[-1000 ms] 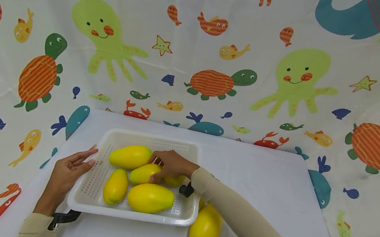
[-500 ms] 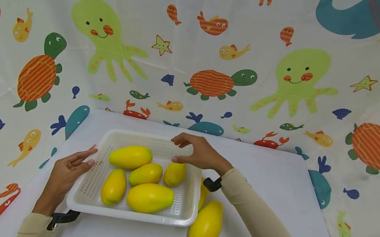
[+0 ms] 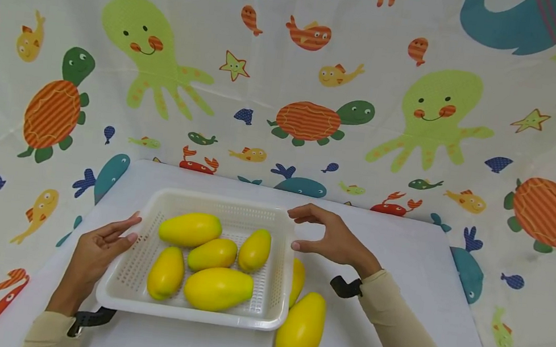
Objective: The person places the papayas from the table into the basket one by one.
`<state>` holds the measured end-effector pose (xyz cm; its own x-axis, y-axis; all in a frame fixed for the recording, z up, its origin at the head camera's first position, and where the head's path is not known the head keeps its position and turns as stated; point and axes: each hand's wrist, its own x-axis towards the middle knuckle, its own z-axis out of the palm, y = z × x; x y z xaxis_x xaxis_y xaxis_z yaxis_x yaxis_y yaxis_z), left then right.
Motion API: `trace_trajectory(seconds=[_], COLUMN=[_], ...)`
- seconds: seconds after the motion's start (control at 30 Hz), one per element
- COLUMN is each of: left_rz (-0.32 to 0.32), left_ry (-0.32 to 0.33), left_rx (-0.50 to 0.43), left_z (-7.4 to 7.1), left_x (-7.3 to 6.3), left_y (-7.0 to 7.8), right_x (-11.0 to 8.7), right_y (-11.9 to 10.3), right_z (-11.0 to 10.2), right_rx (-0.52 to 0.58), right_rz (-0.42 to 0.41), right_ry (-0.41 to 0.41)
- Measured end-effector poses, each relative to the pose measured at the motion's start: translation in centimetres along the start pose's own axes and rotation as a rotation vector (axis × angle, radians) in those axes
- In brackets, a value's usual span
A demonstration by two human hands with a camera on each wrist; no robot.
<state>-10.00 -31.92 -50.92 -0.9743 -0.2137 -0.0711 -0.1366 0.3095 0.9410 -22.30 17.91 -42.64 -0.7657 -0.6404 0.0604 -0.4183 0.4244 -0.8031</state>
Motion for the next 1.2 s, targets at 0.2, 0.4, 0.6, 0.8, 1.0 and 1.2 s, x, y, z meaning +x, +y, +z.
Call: trace_trajectory(seconds=[0.2,0.4,0.6,0.8,1.0,1.2], left_rz=[-0.001,-0.006,-0.015,-0.035,-0.027,-0.014], left_ry=[-0.003,0.004,0.004,0.005,0.007,0.003], left_rx=[-0.001,-0.003,-0.011,-0.020,-0.026,-0.024], left_z=[0.0,0.1,0.1,0.1,0.2,0.1], left_x=[0.1,0.1,0.1,0.1,0.1,0.0], left_y=[0.1,0.1,0.2,0.2,0.0,0.0], right_x=[-2.7,-4.4,-5.6,-6.3,-6.9,-7.4], right_y=[1.2,2.3,3.7,5.0,6.1,6.1], right_z=[-0.1,-0.1,0.4,1.1,1.8,2.5], right_rx=[0.055,0.118,0.207,0.280,0.282,0.290], right_rz=[0.027,-0.003,-0.004,0.018,0.028,0.089], right_ry=[0.000,-0.062,-0.183,-0.301,-0.355,-0.461])
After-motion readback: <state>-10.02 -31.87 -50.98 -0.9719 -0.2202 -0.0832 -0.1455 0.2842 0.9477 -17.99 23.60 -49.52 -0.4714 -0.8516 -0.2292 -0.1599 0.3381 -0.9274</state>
